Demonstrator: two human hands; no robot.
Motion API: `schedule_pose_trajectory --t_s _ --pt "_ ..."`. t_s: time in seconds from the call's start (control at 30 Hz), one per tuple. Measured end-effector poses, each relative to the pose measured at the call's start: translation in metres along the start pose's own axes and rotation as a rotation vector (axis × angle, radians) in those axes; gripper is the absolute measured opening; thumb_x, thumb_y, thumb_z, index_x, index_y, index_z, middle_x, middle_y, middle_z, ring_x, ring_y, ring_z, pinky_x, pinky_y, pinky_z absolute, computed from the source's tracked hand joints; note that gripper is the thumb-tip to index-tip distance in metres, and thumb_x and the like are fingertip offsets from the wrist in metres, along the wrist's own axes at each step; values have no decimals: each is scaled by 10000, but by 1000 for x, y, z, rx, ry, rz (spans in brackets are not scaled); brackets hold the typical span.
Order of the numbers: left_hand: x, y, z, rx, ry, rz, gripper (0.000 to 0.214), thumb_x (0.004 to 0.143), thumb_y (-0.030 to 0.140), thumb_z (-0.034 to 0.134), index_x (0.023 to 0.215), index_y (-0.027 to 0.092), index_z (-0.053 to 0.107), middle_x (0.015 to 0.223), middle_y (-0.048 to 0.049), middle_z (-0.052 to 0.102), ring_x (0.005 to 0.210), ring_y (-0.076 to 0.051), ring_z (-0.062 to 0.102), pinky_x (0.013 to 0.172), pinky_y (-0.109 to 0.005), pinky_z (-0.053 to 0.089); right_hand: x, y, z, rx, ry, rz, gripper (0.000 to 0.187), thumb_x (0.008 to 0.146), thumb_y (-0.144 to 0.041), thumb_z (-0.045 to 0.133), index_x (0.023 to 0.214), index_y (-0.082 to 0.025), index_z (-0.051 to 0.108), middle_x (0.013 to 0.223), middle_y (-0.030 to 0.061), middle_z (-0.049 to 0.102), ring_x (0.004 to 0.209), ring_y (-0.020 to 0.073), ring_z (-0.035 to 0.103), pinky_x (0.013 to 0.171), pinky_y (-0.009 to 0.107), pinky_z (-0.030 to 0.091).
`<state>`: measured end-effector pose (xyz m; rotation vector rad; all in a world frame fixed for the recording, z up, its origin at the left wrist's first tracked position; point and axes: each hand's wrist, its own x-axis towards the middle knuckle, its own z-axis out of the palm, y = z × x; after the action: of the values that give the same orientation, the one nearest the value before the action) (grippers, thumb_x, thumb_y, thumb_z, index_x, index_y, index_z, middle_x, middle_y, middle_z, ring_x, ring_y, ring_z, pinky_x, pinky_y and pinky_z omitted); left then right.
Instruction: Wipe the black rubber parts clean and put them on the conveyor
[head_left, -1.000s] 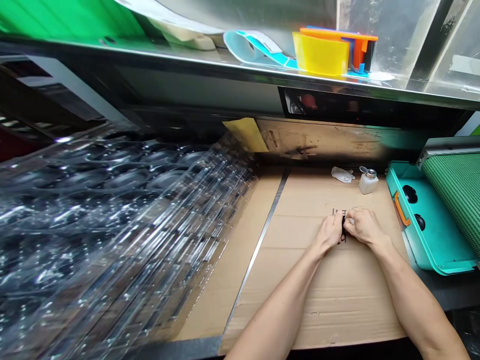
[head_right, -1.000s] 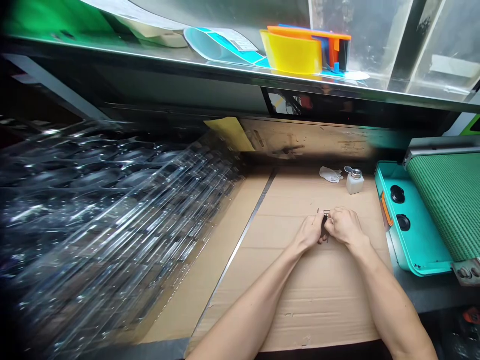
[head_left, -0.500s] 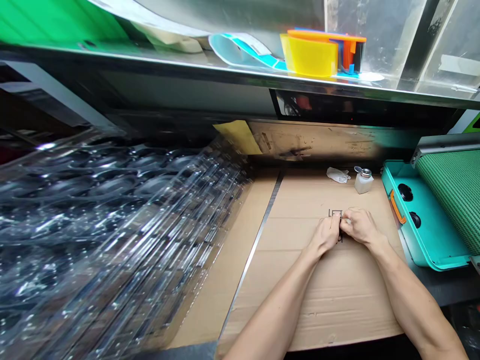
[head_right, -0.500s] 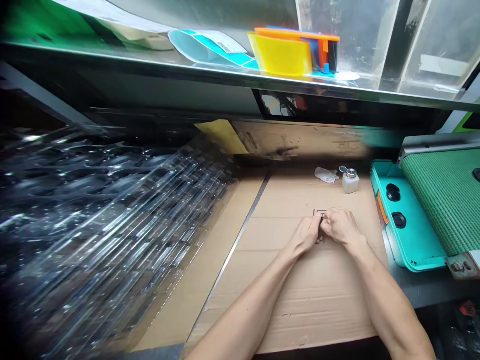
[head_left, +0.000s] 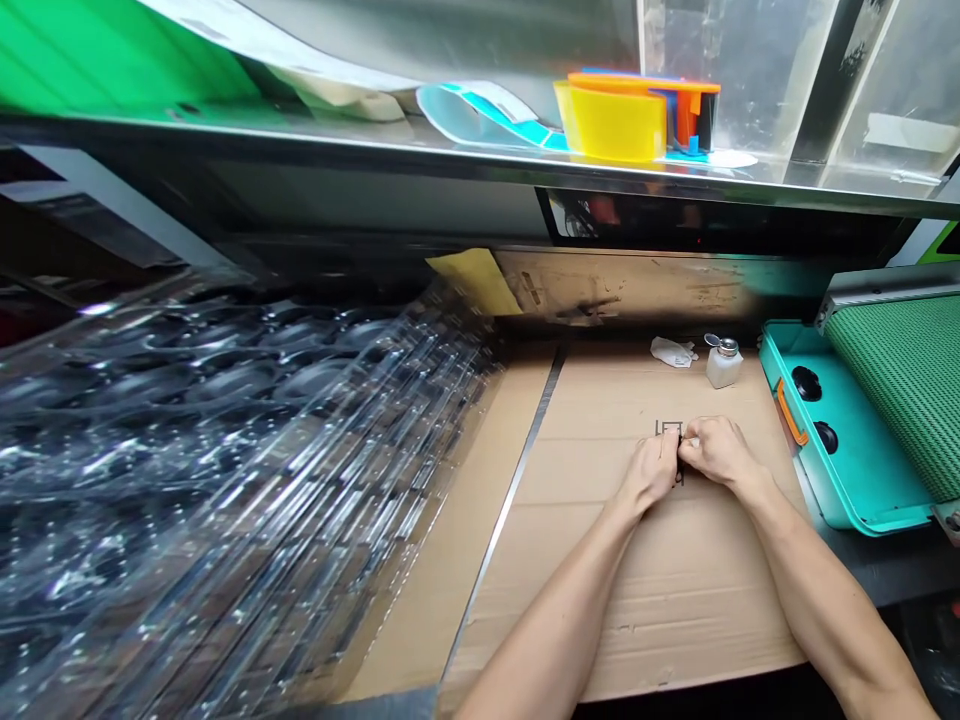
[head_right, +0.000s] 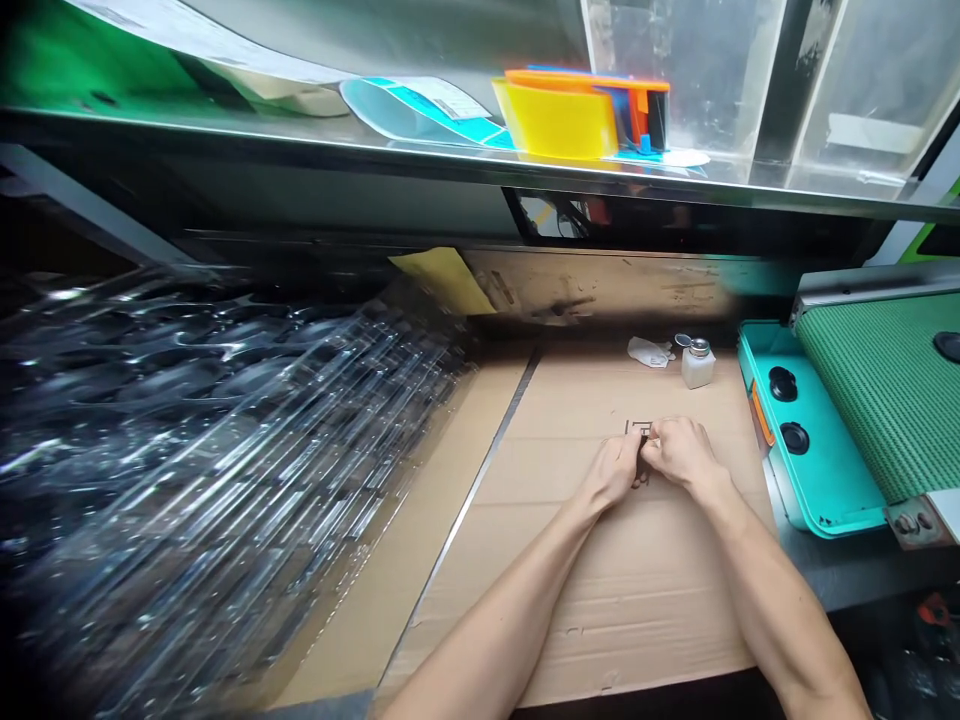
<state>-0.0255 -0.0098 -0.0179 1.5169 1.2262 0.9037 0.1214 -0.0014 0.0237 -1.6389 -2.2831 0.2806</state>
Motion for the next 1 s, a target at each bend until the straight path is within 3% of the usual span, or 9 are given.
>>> schedule_pose_trajectory --t_s 0.17,0.27,0.37,0.47,0.6,0.7,0.83,1.0 --pt "-1 -1 1 -49 -3 8 625 1001 528 314 549 200 595 478 -57 594 499 -177 578 596 -279 431 0 -1 -2 16 2 18 147 815 -250 576 767 -228 713 829 50 754 779 185 658 693 242 394" --pt "2 -4 2 -150 4 -69 601 973 567 354 587 183 608 466 -53 579 453 -171 557 534 -279 419 0 0 -1 58 -3 52 146 799 -269 590 746 -241 723 765 34 748 734 189 662 662 245 404" --pt "9 -3 -3 -535 94 -247 570 960 566 317 752 147 642 532 -57 603 392 -142 482 414 -255 334 0 11 4 217 168 51 209 846 -311 554 814 -242 749 842 33 766 780 182 679 716 242 450" --pt "14 3 -17 -1007 118 -409 509 970 452 252 882 111 620 670 -101 631 443 -122 478 368 -215 269 3 32 10 282 430 212 303 883 -393 521 892 -213 764 922 74 774 845 213 694 782 276 477" --pt "17 7 -37 -1336 78 -516 463 976 366 229 936 86 595 759 -132 605 547 -128 519 379 -185 336 13 61 21 232 496 392 344 848 -418 546 917 -173 778 901 113 773 838 258 691 784 321 473" --pt "17 8 -43 -1431 78 -566 454 989 365 236 975 81 591 808 -143 598 587 -131 524 383 -176 367 19 71 26 259 504 474 342 828 -415 561 887 -159 779 855 114 769 806 260 685 760 324 468" --pt "17 7 -44 -1479 71 -573 470 1008 380 227 983 83 592 834 -147 598 609 -132 524 395 -176 388 20 72 28 299 532 467 319 813 -405 577 849 -158 776 812 102 763 770 250 680 726 317 455" --pt "16 4 -39 -1436 41 -452 422 1014 382 306 991 93 613 926 -173 636 706 -172 597 503 -229 475 19 72 30 324 542 444 297 807 -409 596 830 -171 773 779 80 756 738 233 671 702 303 443"
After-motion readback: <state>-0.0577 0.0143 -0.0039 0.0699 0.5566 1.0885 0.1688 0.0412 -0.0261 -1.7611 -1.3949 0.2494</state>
